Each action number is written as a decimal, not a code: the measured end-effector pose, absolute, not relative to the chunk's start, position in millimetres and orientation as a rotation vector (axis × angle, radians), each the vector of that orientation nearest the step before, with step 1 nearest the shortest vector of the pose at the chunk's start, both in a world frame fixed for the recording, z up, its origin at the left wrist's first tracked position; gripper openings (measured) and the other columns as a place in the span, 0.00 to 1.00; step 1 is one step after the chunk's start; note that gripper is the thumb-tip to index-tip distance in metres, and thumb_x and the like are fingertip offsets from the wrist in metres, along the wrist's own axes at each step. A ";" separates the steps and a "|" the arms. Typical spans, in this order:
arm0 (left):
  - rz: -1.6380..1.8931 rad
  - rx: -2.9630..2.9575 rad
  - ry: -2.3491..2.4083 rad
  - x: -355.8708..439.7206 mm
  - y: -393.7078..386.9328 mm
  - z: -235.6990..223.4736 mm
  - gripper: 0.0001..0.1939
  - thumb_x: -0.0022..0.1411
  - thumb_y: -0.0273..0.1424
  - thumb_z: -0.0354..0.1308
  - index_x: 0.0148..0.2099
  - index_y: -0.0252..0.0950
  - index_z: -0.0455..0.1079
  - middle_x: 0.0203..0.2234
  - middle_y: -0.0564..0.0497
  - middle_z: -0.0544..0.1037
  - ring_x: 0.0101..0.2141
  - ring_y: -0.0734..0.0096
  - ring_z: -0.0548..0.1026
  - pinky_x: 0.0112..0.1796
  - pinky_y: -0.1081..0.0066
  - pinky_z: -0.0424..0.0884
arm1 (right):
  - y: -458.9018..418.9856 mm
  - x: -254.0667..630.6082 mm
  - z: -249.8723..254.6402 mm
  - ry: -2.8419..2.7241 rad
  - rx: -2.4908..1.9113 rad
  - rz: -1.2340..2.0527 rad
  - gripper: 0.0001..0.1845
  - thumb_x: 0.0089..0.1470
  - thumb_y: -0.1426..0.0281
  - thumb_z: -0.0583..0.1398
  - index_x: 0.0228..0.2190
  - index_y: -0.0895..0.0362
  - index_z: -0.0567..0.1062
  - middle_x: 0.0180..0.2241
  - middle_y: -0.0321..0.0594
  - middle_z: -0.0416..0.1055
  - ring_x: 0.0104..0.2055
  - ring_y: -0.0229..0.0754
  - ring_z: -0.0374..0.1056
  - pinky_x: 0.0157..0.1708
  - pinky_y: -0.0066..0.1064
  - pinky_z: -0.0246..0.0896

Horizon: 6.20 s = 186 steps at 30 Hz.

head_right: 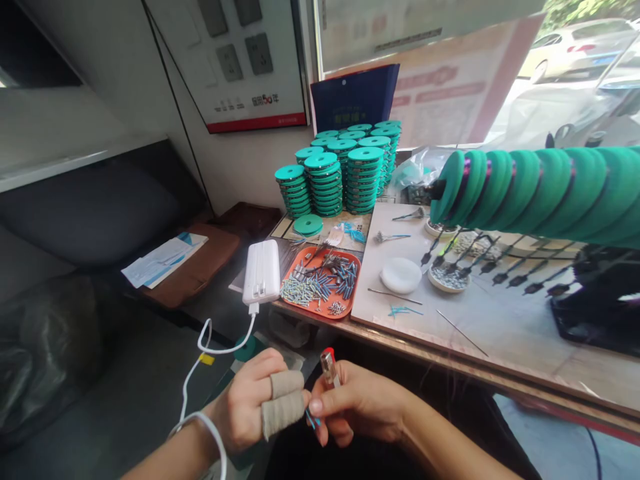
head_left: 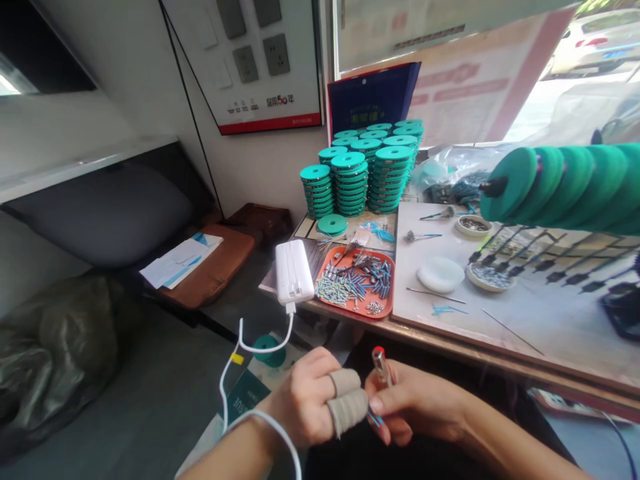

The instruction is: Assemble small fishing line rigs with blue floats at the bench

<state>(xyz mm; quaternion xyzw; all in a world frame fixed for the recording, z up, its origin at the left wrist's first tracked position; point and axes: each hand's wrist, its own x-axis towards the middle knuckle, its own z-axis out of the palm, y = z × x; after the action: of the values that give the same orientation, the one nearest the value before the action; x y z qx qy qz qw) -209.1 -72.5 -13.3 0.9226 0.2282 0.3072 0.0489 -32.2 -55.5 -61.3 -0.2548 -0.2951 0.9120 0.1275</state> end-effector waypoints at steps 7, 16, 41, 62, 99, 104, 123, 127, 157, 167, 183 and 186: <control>0.691 3.031 0.537 -208.7 -60.2 -6.9 0.14 0.56 0.20 0.52 0.19 0.31 0.67 0.15 0.51 0.69 0.19 0.73 0.60 0.20 0.68 0.58 | -46.9 -31.1 -57.7 -0.922 -0.841 2.624 0.08 0.31 0.71 0.66 0.14 0.63 0.72 0.12 0.36 0.68 0.09 0.26 0.52 0.10 0.19 0.49; 0.570 3.210 0.583 -203.1 -56.6 -7.7 0.13 0.57 0.20 0.53 0.21 0.33 0.67 0.15 0.52 0.69 0.19 0.72 0.63 0.20 0.69 0.57 | -56.8 -36.7 -61.9 -0.771 -0.938 2.449 0.05 0.32 0.75 0.59 0.13 0.59 0.66 0.07 0.26 0.55 0.11 0.26 0.46 0.13 0.22 0.40; 1.228 0.523 1.006 -144.4 -94.5 -60.1 0.12 0.46 0.35 0.65 0.19 0.32 0.73 0.13 0.52 0.72 0.19 0.76 0.67 0.24 0.77 0.60 | -73.5 -50.9 -70.5 -0.525 -0.882 1.969 0.15 0.37 0.63 0.67 0.18 0.59 0.69 0.12 0.28 0.58 0.16 0.29 0.50 0.18 0.24 0.42; 1.359 0.614 1.146 -139.7 -98.8 -71.6 0.13 0.51 0.36 0.61 0.21 0.32 0.72 0.18 0.49 0.75 0.21 0.70 0.70 0.28 0.72 0.65 | -74.0 -50.7 -68.1 -0.781 -1.204 1.658 0.20 0.32 0.56 0.68 0.20 0.61 0.75 0.11 0.30 0.57 0.16 0.31 0.48 0.18 0.25 0.40; 1.370 0.588 1.158 -147.2 -101.2 -80.5 0.12 0.48 0.37 0.64 0.24 0.32 0.74 0.18 0.50 0.76 0.22 0.73 0.71 0.27 0.76 0.66 | -72.3 -49.1 -68.2 -0.813 -1.134 1.640 0.13 0.33 0.63 0.68 0.23 0.58 0.77 0.14 0.31 0.65 0.16 0.30 0.55 0.18 0.23 0.51; 1.326 0.708 1.177 -147.1 -101.8 -71.2 0.13 0.50 0.38 0.62 0.26 0.31 0.76 0.19 0.47 0.77 0.23 0.68 0.73 0.28 0.73 0.68 | -73.5 -52.0 -68.3 -0.820 -1.162 1.640 0.17 0.33 0.59 0.68 0.17 0.60 0.75 0.11 0.29 0.58 0.15 0.28 0.49 0.16 0.22 0.45; 1.450 0.578 1.154 -141.1 -100.7 -78.5 0.10 0.50 0.37 0.63 0.28 0.33 0.76 0.19 0.49 0.78 0.22 0.71 0.73 0.27 0.75 0.68 | -76.1 -57.3 -73.7 -0.763 -1.215 1.639 0.20 0.33 0.56 0.67 0.20 0.62 0.75 0.11 0.30 0.57 0.15 0.29 0.49 0.16 0.23 0.41; 1.450 0.580 1.176 -141.6 -101.9 -77.3 0.10 0.49 0.36 0.64 0.28 0.34 0.76 0.19 0.49 0.78 0.22 0.70 0.74 0.27 0.75 0.68 | -75.6 -55.6 -69.5 -0.719 -1.168 1.665 0.19 0.32 0.61 0.68 0.27 0.61 0.75 0.14 0.28 0.58 0.16 0.30 0.51 0.17 0.23 0.45; 1.570 0.413 1.317 -142.8 -102.6 -66.6 0.12 0.39 0.36 0.69 0.22 0.33 0.74 0.15 0.53 0.75 0.20 0.74 0.71 0.26 0.77 0.69 | -77.0 -52.6 -70.1 -0.871 -1.187 1.595 0.15 0.34 0.60 0.67 0.18 0.60 0.74 0.12 0.28 0.55 0.16 0.31 0.47 0.17 0.25 0.40; 1.580 0.463 1.385 -147.7 -102.1 -59.7 0.13 0.38 0.37 0.68 0.19 0.33 0.72 0.14 0.54 0.73 0.19 0.73 0.69 0.24 0.76 0.68 | -73.4 -46.1 -79.9 -0.958 -1.052 1.698 0.22 0.43 0.52 0.60 0.28 0.59 0.74 0.16 0.32 0.61 0.21 0.35 0.54 0.23 0.27 0.50; 1.557 0.512 1.465 -158.5 -108.0 -57.9 0.11 0.40 0.34 0.67 0.20 0.33 0.71 0.14 0.54 0.73 0.20 0.74 0.70 0.25 0.77 0.67 | -74.5 -54.6 -85.0 -1.116 -1.243 1.823 0.31 0.46 0.44 0.48 0.11 0.56 0.59 0.12 0.30 0.49 0.17 0.33 0.44 0.20 0.28 0.39; 1.543 0.503 1.474 -158.4 -108.2 -57.1 0.11 0.39 0.35 0.67 0.20 0.33 0.72 0.15 0.53 0.74 0.20 0.73 0.70 0.25 0.77 0.68 | -74.5 -55.6 -82.8 -1.143 -1.240 1.822 0.32 0.46 0.43 0.47 0.09 0.55 0.56 0.11 0.29 0.46 0.16 0.32 0.43 0.20 0.28 0.38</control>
<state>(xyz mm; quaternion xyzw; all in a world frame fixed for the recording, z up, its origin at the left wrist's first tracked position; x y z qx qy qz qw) -158.4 -108.2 -57.1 0.2040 0.5981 0.6260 0.4570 -55.6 -74.5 -82.8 -0.4725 -0.4358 0.6943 0.3237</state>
